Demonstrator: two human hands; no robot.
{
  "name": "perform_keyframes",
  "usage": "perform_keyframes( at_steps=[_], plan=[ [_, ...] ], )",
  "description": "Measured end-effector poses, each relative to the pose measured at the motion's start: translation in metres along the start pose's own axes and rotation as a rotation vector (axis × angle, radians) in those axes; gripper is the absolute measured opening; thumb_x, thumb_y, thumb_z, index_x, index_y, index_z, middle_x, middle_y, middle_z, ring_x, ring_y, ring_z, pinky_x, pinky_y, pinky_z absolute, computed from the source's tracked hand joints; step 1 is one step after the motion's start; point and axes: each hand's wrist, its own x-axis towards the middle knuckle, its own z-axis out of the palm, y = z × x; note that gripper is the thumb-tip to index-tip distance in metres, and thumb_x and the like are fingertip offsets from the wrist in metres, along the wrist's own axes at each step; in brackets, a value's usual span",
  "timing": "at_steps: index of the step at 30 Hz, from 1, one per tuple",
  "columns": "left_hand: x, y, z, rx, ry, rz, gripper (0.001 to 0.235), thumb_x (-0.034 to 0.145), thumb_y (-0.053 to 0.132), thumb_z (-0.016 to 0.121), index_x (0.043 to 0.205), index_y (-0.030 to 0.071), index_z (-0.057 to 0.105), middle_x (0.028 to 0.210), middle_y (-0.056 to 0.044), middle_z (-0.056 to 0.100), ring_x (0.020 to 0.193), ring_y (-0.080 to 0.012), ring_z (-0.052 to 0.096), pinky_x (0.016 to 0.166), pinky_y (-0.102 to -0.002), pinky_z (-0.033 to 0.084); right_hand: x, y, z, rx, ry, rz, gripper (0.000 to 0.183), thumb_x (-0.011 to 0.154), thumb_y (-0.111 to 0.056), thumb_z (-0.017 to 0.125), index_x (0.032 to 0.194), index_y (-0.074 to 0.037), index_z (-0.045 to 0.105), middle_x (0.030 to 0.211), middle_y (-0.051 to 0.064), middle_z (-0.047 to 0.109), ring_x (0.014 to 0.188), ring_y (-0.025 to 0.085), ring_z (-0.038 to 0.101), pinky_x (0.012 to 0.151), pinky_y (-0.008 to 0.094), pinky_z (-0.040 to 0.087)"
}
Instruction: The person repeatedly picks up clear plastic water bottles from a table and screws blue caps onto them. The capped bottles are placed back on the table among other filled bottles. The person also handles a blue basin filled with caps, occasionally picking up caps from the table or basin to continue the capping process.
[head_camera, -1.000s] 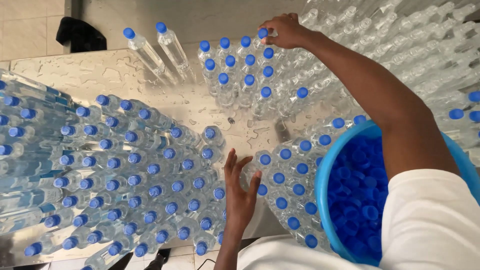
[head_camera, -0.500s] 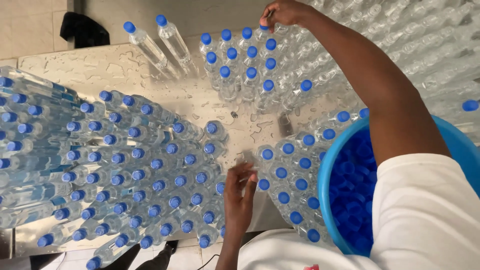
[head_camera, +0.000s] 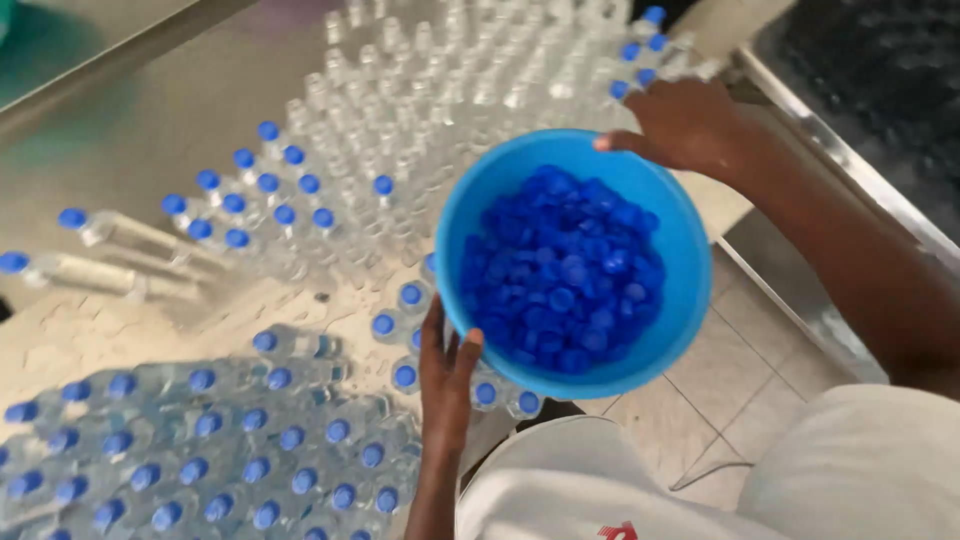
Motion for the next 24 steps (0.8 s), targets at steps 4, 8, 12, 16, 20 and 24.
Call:
perform_keyframes(
  at_steps=[4,8,12,16,20,24],
  plan=[
    [0.02,-0.022,0.02,0.016,0.149,0.127,0.088,0.087,0.021,0.072,0.168,0.01,0.038,0.156,-0.017,0.063,0.138,-0.032,0.065,0.113,-0.047,0.056,-0.136,0.008,0.006,0.702,-0.566,0.565,0.107,0.079,-0.084,0.042,0.164,-0.018,0.044,0.154,0.011,0.056,0.129,0.035,0.058,0.101,0.052,0.05],
    [0.004,0.008,0.06,0.152,0.292,0.317,0.079,0.085,0.003,0.065,0.162,0.002,0.049,0.135,-0.02,0.072,0.119,-0.0337,0.072,0.097,-0.048,0.062,-0.183,-0.002,0.059,1.587,-0.433,0.507,0.073,0.09,-0.044,0.066,0.153,-0.008,0.062,0.14,0.017,0.078,0.12,0.038,0.078,0.078,0.045,0.071],
    [-0.024,0.029,0.106,0.3,0.259,0.388,0.083,0.087,0.0,0.069,0.167,0.002,0.043,0.143,-0.023,0.068,0.13,-0.0359,0.068,0.108,-0.048,0.058,-0.228,0.025,0.086,1.73,-0.298,0.594,0.051,0.092,-0.028,0.065,0.135,-0.003,0.073,0.122,0.018,0.084,0.103,0.034,0.082,0.079,0.041,0.069],
    [-0.043,0.037,0.191,0.299,0.076,0.422,0.097,0.08,0.012,0.074,0.168,-0.002,0.035,0.158,-0.028,0.057,0.146,-0.0349,0.057,0.114,-0.045,0.051,-0.294,0.081,0.094,2.014,-0.13,0.772,0.059,0.09,-0.019,0.067,0.144,0.005,0.066,0.139,0.026,0.077,0.117,0.044,0.077,0.096,0.054,0.065],
    [-0.021,0.009,0.301,0.263,-0.394,0.637,0.097,0.092,0.048,0.069,0.167,0.002,0.029,0.183,-0.023,0.021,0.174,-0.0368,0.018,0.138,-0.052,0.029,-0.372,0.161,0.15,2.197,0.118,1.19,0.054,0.088,-0.005,0.063,0.138,0.017,0.063,0.133,0.036,0.073,0.112,0.051,0.07,0.104,0.064,0.059],
    [0.036,-0.064,0.4,0.286,-0.471,0.521,0.099,0.095,0.042,0.069,0.171,0.003,0.018,0.184,-0.014,0.017,0.167,-0.0413,0.031,0.134,-0.054,0.031,-0.426,0.273,0.188,2.157,0.244,1.357,0.056,0.095,-0.01,0.054,0.147,0.01,0.06,0.136,0.028,0.072,0.111,0.045,0.069,0.103,0.059,0.057]
  ],
)
